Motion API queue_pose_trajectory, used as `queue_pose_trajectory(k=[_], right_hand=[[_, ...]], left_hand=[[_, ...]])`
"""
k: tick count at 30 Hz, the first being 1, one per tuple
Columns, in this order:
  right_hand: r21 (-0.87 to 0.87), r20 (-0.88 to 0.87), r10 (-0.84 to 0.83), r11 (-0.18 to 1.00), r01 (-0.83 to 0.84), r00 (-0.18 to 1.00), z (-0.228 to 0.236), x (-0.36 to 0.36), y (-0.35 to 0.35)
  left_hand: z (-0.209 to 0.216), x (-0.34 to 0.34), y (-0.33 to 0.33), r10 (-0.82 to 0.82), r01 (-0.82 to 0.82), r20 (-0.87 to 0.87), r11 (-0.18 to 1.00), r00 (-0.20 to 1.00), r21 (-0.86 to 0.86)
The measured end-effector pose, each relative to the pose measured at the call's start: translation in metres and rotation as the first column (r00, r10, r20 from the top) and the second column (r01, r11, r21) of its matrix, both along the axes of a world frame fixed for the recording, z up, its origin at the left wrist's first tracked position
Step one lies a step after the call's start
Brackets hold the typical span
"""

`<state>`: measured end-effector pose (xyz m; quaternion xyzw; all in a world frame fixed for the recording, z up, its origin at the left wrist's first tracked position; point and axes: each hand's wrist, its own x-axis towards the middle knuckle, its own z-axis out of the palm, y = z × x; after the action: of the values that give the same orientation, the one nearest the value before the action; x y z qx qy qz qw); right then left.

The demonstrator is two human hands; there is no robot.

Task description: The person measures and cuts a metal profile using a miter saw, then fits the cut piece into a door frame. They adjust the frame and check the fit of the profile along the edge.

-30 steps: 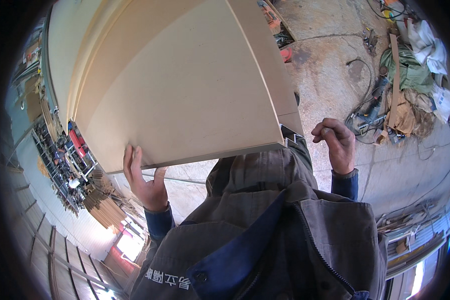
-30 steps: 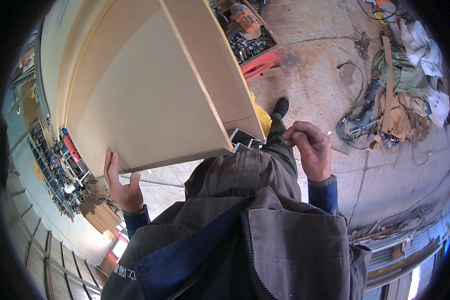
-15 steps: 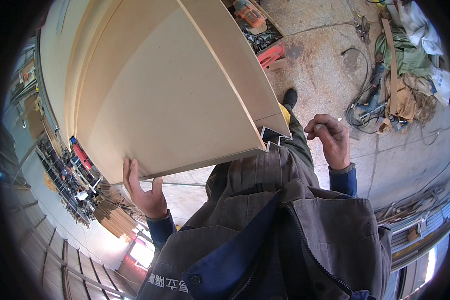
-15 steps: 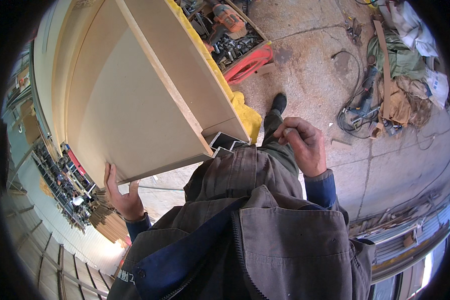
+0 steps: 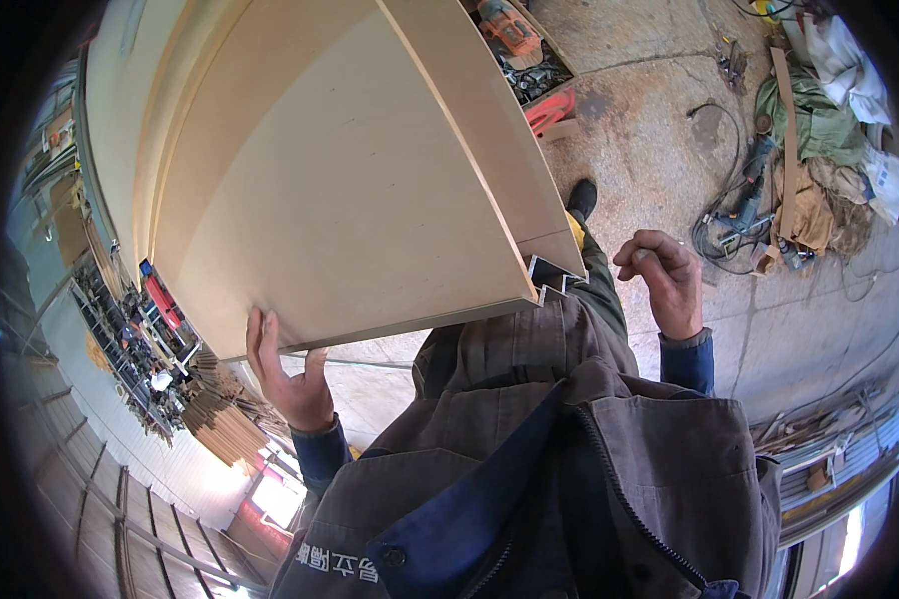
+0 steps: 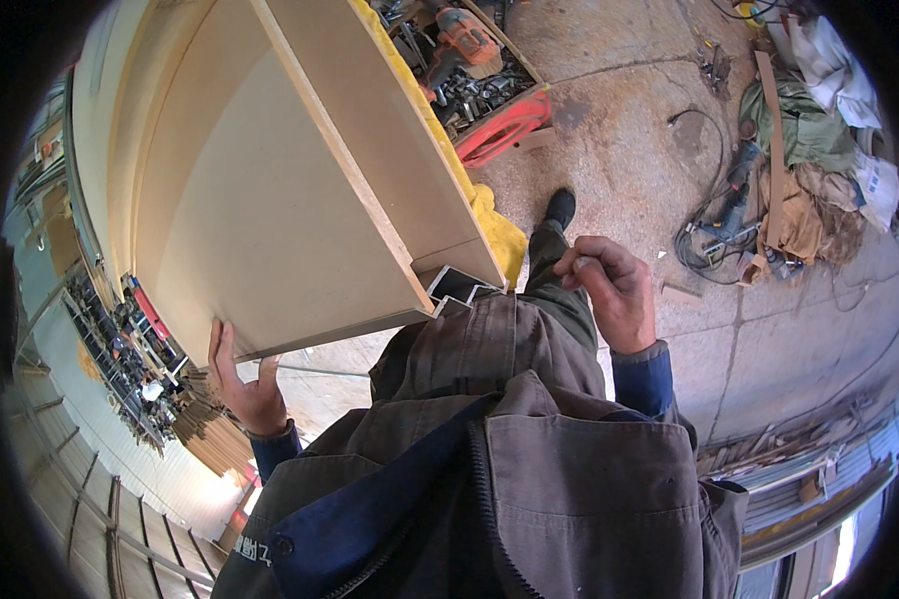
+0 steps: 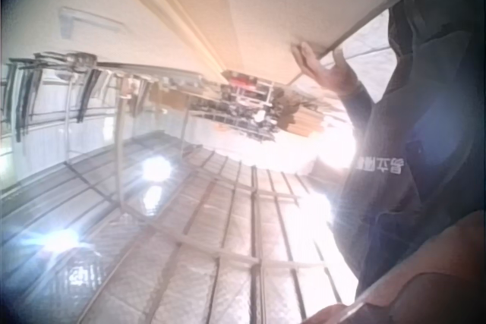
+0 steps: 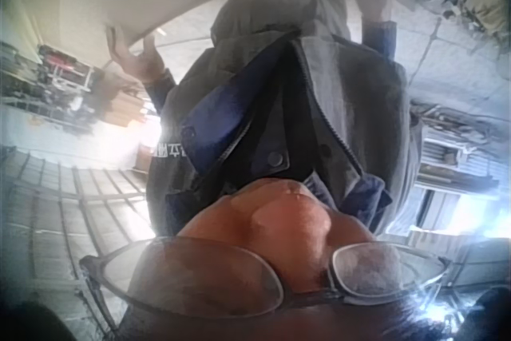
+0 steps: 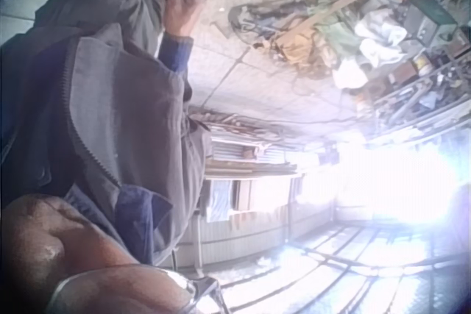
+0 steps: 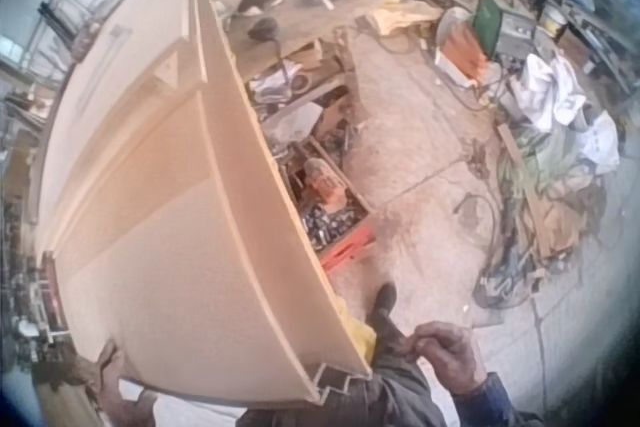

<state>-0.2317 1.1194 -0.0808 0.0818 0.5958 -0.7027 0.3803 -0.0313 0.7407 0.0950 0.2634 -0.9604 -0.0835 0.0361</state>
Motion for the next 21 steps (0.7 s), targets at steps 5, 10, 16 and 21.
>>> queue_pose_trajectory(k=[5, 10, 16, 21], right_hand=[[0.006, -0.006, -0.007, 1.0, 0.007, 1.0, 0.002, -0.003, 0.0], [0.05, -0.049, 0.006, 0.999, -0.004, 0.999, 0.001, -0.004, 0.0], [0.045, -0.096, 0.021, 0.999, -0.016, 0.995, 0.007, -0.012, -0.003], [0.085, -0.113, 0.07, 0.995, -0.06, 0.991, 0.011, -0.014, 0.002]], left_hand=[[0.0, 0.002, 0.001, 0.031, -0.031, 0.014, 0.999, 0.999, 0.016], [0.0, -0.004, 0.0, 0.034, -0.034, -0.001, 0.999, 0.999, -0.003], [0.004, 0.003, -0.002, 0.092, -0.091, -0.04, 0.996, 0.995, 0.015], [0.009, 0.003, 0.001, 0.075, -0.075, -0.06, 0.997, 0.995, 0.008]])
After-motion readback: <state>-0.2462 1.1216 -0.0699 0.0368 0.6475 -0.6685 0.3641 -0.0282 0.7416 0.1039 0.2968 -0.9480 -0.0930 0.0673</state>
